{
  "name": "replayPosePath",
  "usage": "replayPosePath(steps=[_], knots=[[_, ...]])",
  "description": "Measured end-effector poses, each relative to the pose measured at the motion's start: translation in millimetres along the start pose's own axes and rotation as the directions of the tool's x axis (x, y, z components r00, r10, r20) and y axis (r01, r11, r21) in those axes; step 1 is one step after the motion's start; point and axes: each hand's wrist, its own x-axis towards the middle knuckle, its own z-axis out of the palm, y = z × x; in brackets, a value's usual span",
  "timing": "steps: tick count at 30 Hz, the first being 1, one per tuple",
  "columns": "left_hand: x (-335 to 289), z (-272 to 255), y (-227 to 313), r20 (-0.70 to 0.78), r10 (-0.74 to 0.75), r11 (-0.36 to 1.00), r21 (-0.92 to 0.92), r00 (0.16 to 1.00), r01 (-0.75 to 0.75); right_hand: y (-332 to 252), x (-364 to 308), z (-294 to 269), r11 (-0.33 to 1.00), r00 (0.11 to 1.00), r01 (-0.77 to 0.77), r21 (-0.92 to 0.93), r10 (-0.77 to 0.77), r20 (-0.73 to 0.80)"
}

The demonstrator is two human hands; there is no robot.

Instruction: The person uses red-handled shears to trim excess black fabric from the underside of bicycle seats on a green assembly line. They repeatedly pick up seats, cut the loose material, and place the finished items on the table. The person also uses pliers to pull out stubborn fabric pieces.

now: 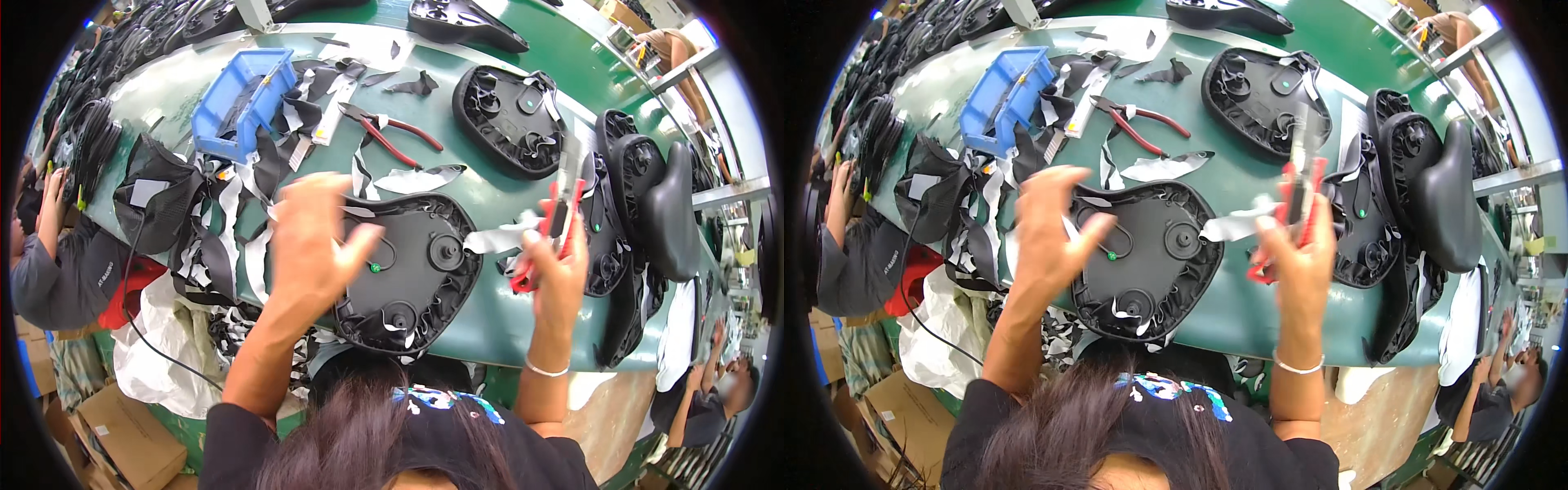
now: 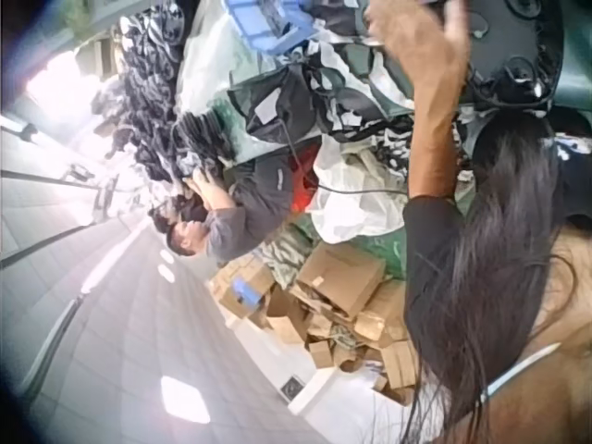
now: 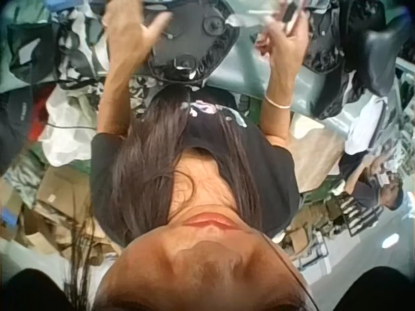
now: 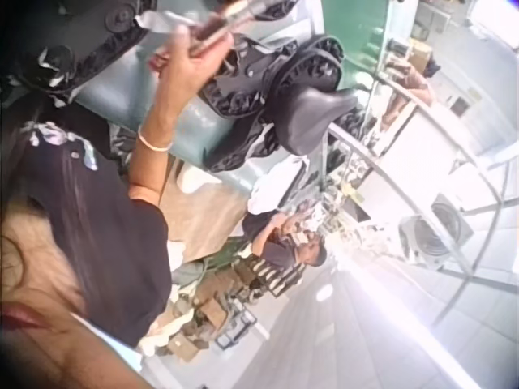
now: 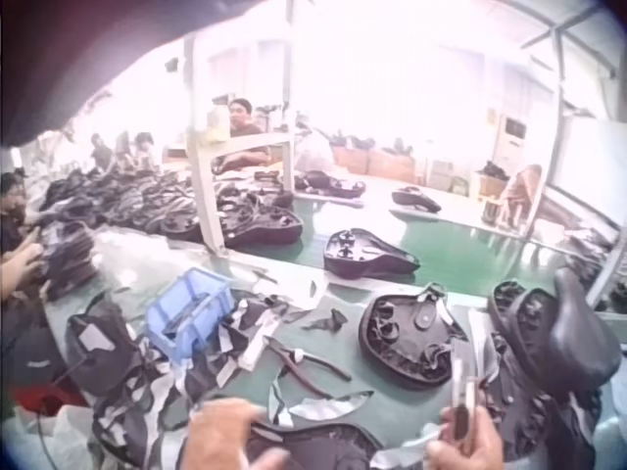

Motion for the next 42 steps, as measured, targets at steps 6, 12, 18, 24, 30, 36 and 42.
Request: replayPosePath(steps=[6, 12, 18, 24, 30, 36, 42], knots=[[37, 56, 27, 0.304, 0.305, 0.899, -0.405, 0.902, -0.168, -7, -31, 1, 0.928, 0.958, 0.21, -0.307, -0.134, 0.252], [45, 47, 34, 0.434, 0.163, 0.886, -0.46, 0.886, 0.063, 1, -26, -34, 0.355, 0.808, 0.577, -0.736, -0.116, 0.578], [49, 66, 17, -0.021, -0.096, 0.43, -0.902, 0.995, 0.022, 7, -75, -20, 0.269, 0.88, 0.475, -0.838, -0.118, 0.461], [74, 13, 44, 0.27, -0.114, 0.043, -0.96, 0.956, 0.276, -5, -60, -14, 0.257, 0.898, 0.439, -0.861, -0.106, 0.426], [51, 33, -6, 0.489, -0.152, 0.986, 0.139, 0.859, 0.095, -23, -32, -16, 0.044, 0.801, 0.594, -0.803, -0.119, 0.586], [22, 41, 5, 0.245, -0.213, 0.977, 0.077, 0.946, 0.2, -13, -62, -7, -0.043, 0.866, 0.499, -0.865, 0.036, 0.498], [-1, 41, 12, 0.146, -0.188, 0.982, 0.044, 0.971, 0.184, -30, -107, -5, 0.297, 0.921, 0.251, -0.922, 0.22, 0.321]])
